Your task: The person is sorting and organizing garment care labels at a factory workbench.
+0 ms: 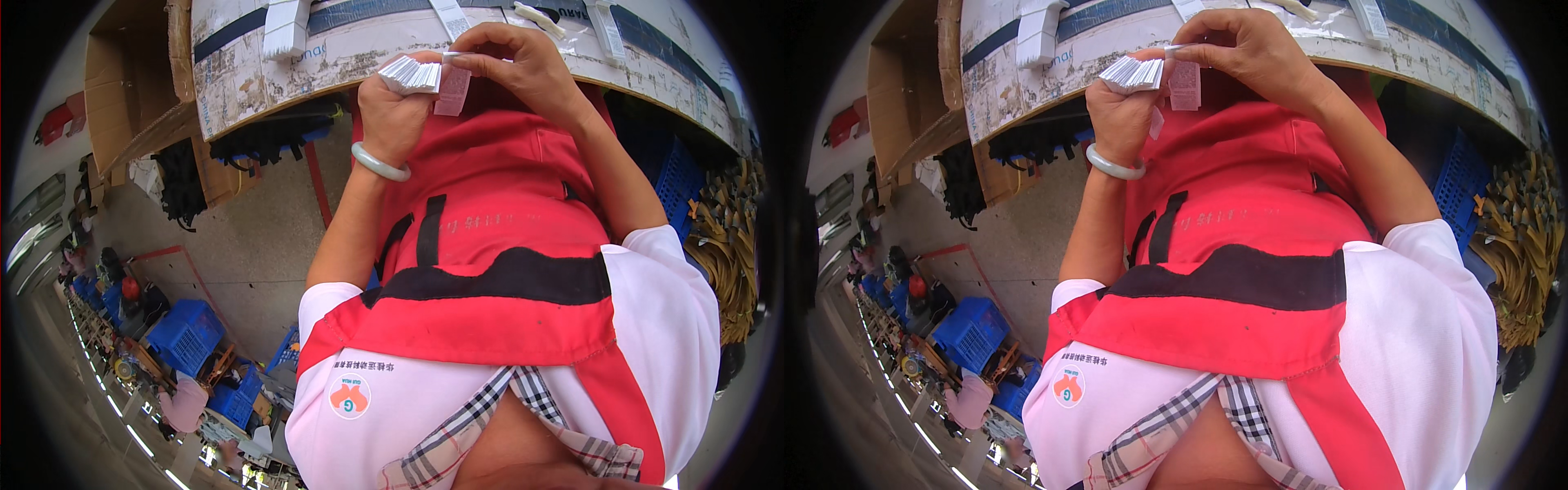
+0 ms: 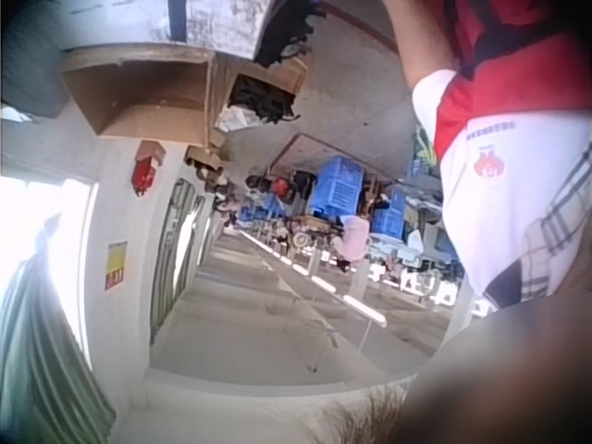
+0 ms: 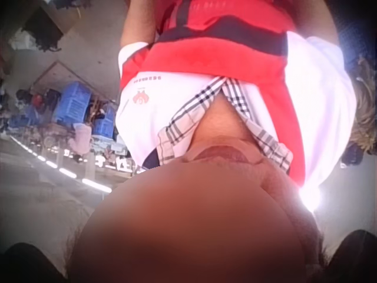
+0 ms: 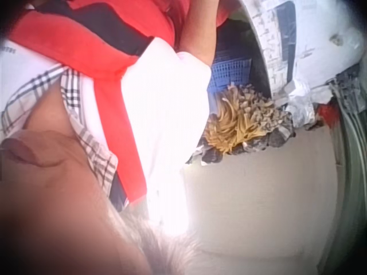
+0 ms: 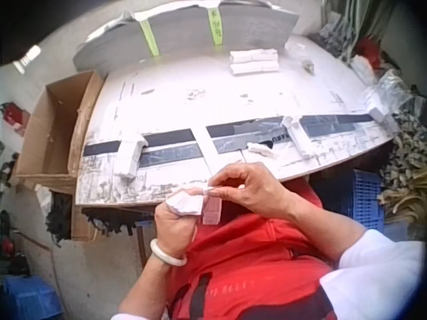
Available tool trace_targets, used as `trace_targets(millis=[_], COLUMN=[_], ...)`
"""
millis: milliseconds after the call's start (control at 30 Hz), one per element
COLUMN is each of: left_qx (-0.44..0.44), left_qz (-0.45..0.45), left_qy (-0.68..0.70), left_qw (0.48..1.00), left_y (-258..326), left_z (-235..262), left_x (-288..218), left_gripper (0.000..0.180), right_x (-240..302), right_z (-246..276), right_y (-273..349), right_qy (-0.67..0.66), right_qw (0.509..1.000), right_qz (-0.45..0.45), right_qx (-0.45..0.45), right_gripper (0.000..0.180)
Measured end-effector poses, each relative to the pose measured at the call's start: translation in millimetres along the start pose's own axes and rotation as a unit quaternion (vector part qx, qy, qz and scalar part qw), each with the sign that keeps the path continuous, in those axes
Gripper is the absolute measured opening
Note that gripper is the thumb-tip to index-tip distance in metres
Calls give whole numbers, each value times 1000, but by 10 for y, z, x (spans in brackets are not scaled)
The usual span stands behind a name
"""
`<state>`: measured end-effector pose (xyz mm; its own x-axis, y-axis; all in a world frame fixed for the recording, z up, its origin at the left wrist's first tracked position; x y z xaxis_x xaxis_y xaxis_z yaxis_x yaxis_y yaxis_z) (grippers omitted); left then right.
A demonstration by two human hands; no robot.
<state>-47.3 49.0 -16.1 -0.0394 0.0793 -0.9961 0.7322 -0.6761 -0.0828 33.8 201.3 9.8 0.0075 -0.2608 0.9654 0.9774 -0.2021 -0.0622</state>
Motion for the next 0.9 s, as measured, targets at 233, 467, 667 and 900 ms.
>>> trace_targets(millis=[233, 467, 667, 900], left_qx=[5, -5, -1, 92], left_qz=[7, 4, 13, 237], left_qy=[15, 8, 18, 269], left_qw=[1000, 1000, 1000, 929], left_y=[3, 35, 50, 40], left_z=[38, 54, 23, -36], left_x=[62, 84, 79, 315], left_gripper=[14, 14, 13, 27], right_x=[20, -67, -63, 54], right_z=[-38, -19, -37, -126], right_y=[-25, 35, 38, 88], right_qy=[-58, -43, -56, -203], right_qw=[997, 996, 997, 954], right_qz=[-54, -71, -52, -164], right_qx=[26, 31, 29, 148], right_gripper=[18, 19, 20, 17])
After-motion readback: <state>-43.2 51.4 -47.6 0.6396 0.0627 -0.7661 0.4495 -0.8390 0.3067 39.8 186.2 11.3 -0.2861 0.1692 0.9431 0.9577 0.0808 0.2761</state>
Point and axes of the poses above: each hand's wrist, its own y-axis away from the middle knuckle, its own z-axis out of the back of the hand, x = y × z, the point moved 5 cm from there along -y, towards the middle knuckle, and after that the axes turned 5 degrees about -y, right-handed, at the moved point
